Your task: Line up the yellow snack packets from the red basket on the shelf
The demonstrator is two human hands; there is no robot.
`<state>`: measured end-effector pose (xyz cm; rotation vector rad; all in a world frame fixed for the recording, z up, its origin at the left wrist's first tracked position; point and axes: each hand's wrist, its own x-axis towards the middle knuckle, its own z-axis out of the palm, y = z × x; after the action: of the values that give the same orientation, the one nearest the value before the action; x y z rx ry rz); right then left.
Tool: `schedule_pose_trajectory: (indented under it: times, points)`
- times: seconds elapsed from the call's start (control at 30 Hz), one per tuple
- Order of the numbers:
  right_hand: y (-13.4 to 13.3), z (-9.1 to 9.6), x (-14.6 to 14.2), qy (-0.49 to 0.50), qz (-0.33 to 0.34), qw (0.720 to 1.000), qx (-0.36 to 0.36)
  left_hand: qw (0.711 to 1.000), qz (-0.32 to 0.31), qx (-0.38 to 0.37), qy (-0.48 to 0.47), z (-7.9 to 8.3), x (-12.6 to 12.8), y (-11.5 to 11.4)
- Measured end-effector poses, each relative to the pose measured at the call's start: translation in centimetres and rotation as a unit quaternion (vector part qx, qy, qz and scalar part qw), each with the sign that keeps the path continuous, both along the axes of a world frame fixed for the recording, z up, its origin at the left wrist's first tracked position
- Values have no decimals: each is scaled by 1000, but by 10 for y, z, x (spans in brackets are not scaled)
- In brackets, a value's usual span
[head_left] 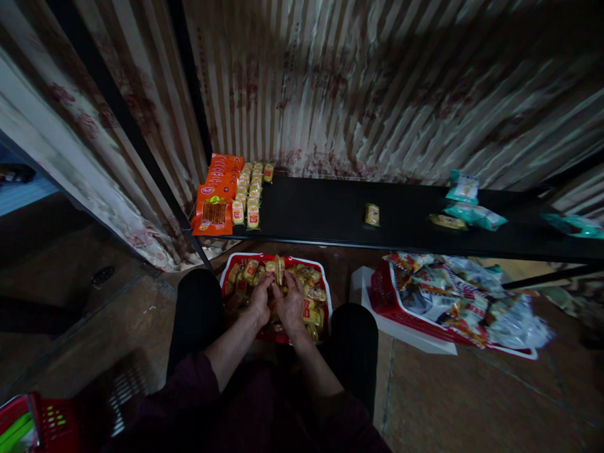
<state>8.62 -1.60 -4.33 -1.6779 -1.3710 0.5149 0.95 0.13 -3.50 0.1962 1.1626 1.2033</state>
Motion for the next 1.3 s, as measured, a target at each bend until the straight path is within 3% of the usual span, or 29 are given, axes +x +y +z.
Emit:
schedule_pose_trajectory:
  times: [0.23,0.53,0.73,1.0,1.3]
  points:
    - [3,-2,2,18,-29,999,-16,996,-14,66,51,1,0,-2]
    - [4,-6,6,75,-24,996,-48,990,-20,86,113,6,3,-1]
    - [13,-1,9,90,-19,995,-38,970,-24,149,193,5,6,4]
    - [40,20,17,74,-10,997,25,928,-35,257,269,8,7,26]
    - [91,38,22,103,14,994,16,898,-25,290,331,39,11,70]
